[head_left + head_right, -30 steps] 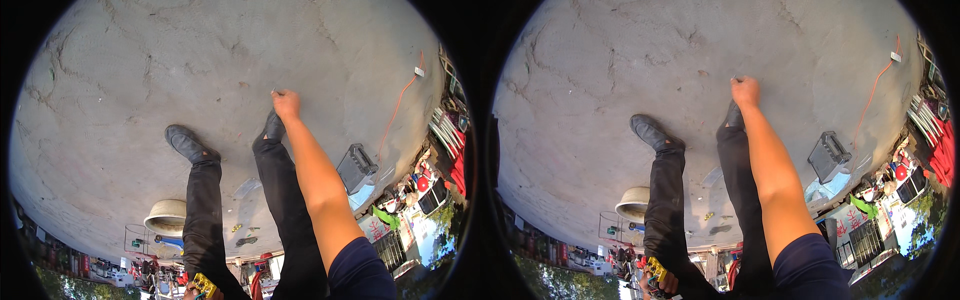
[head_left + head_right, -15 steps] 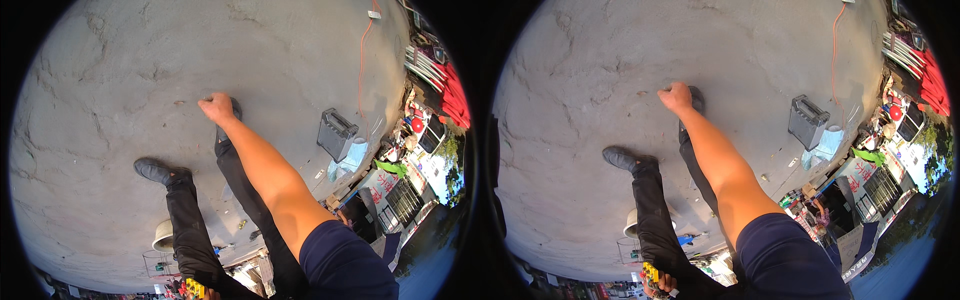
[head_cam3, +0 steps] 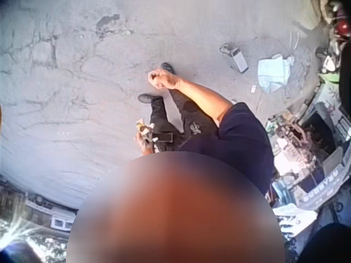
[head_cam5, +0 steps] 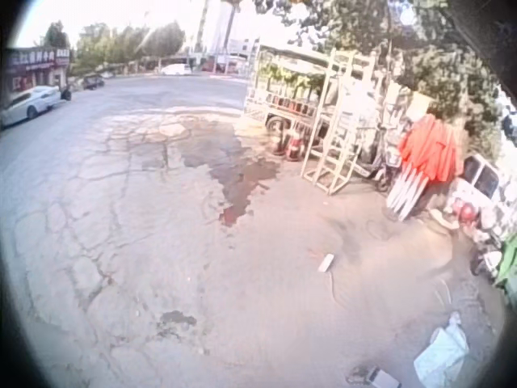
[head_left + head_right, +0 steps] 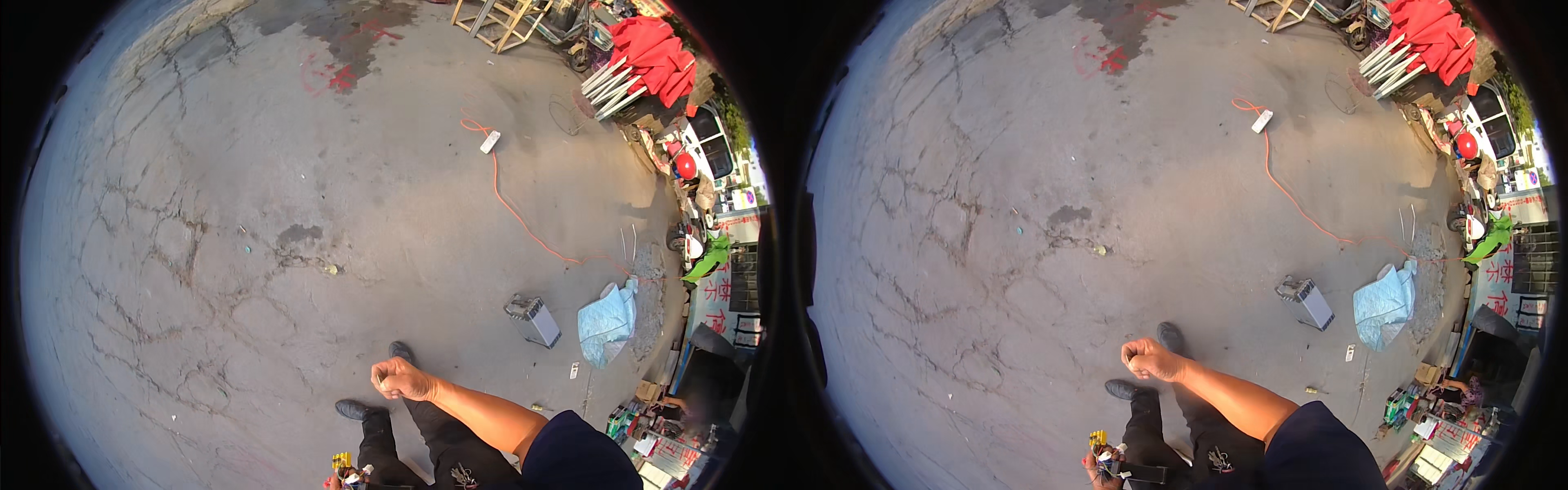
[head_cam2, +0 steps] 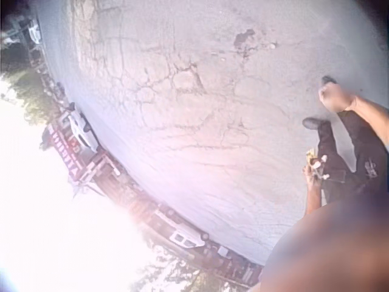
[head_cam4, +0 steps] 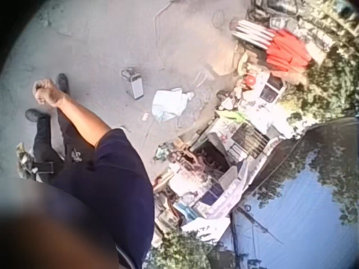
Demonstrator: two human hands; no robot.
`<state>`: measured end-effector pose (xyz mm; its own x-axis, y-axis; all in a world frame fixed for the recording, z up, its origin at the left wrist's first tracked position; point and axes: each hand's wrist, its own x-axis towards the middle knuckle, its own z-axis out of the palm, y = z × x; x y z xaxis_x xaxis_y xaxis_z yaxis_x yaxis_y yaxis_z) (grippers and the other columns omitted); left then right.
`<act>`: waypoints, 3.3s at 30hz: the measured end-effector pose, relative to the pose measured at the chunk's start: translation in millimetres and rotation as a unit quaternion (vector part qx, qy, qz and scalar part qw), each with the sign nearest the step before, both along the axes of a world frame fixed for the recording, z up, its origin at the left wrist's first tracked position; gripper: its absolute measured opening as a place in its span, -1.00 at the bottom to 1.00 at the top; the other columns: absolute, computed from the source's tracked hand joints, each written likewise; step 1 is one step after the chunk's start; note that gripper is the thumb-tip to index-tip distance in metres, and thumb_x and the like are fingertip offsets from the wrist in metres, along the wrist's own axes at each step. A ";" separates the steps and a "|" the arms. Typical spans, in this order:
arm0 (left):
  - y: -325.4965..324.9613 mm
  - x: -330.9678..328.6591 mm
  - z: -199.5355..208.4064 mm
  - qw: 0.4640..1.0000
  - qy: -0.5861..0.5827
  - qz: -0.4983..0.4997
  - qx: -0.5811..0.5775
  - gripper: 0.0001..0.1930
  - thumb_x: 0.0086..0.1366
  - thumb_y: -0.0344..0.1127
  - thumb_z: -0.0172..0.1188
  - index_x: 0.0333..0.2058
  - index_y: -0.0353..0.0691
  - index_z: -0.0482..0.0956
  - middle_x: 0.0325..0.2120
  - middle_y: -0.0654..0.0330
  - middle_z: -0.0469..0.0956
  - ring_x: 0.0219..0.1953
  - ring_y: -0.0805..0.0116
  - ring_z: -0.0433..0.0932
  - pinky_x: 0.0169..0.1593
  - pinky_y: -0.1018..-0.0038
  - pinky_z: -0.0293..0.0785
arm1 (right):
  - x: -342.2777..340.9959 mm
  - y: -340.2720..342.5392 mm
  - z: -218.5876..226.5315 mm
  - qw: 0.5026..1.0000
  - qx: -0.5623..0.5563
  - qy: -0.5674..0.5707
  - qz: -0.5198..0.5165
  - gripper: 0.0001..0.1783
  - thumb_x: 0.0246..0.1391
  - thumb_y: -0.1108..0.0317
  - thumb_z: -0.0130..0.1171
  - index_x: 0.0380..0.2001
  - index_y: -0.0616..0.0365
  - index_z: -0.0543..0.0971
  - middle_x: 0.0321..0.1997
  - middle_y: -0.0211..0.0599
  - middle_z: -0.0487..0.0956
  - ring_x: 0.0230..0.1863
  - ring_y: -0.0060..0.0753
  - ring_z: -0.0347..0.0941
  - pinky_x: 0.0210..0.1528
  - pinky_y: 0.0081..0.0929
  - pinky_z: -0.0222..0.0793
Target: The person sits on the ground and works on a yellow electrical component with multiple wires, using a socket wrench to tighten screws. They then stand up, walk around the workshop area, and continue adjusting the component.
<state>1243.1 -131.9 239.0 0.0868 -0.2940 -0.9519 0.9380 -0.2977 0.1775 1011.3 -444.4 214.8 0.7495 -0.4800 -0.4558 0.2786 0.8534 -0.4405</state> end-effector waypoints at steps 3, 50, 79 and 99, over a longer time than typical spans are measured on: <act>-61.0 19.5 44.2 0.990 0.019 -0.010 -0.142 -0.68 0.37 -0.01 0.09 -0.26 -0.17 0.52 -0.48 0.16 0.51 -0.48 0.17 0.53 -0.31 0.17 0.51 | -20.7 -17.2 78.9 1.000 -0.019 0.002 -0.008 -0.96 0.01 0.48 0.05 -0.49 0.11 0.45 -0.61 -0.54 0.34 -0.60 -0.72 0.16 -0.55 -0.63 0.10; -908.5 57.0 182.2 0.920 -0.025 -0.131 -0.368 -0.58 0.38 -0.02 0.04 -0.05 -0.28 0.49 -0.33 0.13 0.57 -0.26 0.25 0.55 -0.17 0.33 0.52 | -186.9 -602.2 102.4 0.891 -0.016 0.309 -0.332 -0.67 0.36 0.33 -0.05 0.01 0.32 0.55 -0.47 -0.30 0.54 -0.50 -0.51 0.39 -0.48 -0.49 0.34; -1466.8 -95.9 -25.5 0.974 0.032 -0.215 0.062 -0.66 0.39 -0.08 0.08 -0.12 -0.27 0.52 -0.48 0.13 0.59 -0.47 0.25 0.62 -0.36 0.33 0.65 | -286.9 -1039.4 -62.3 0.678 -0.056 0.719 -0.142 -0.69 0.04 0.22 0.38 -0.36 0.31 0.63 -0.68 -0.41 0.45 -0.63 -0.58 0.29 -0.51 -0.45 0.29; -1365.6 -110.4 -138.4 0.960 0.094 -0.125 0.231 -0.51 0.45 0.17 -0.14 -0.15 -0.19 0.44 -0.50 0.23 0.42 -0.48 0.31 0.38 -0.38 0.27 0.44 | -332.8 -1224.7 -567.5 0.611 -0.114 0.764 0.171 -0.61 0.10 0.06 0.31 -0.10 0.06 0.61 -0.23 -0.08 0.68 -0.15 0.03 0.61 -0.13 -0.14 0.51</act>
<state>1132.7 -1497.5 100.6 -0.1177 0.1743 -0.9776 0.8296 -0.5238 -0.1932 678.5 -1669.1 -352.7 -0.3938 -0.5956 -0.7001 -0.7847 0.6145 -0.0814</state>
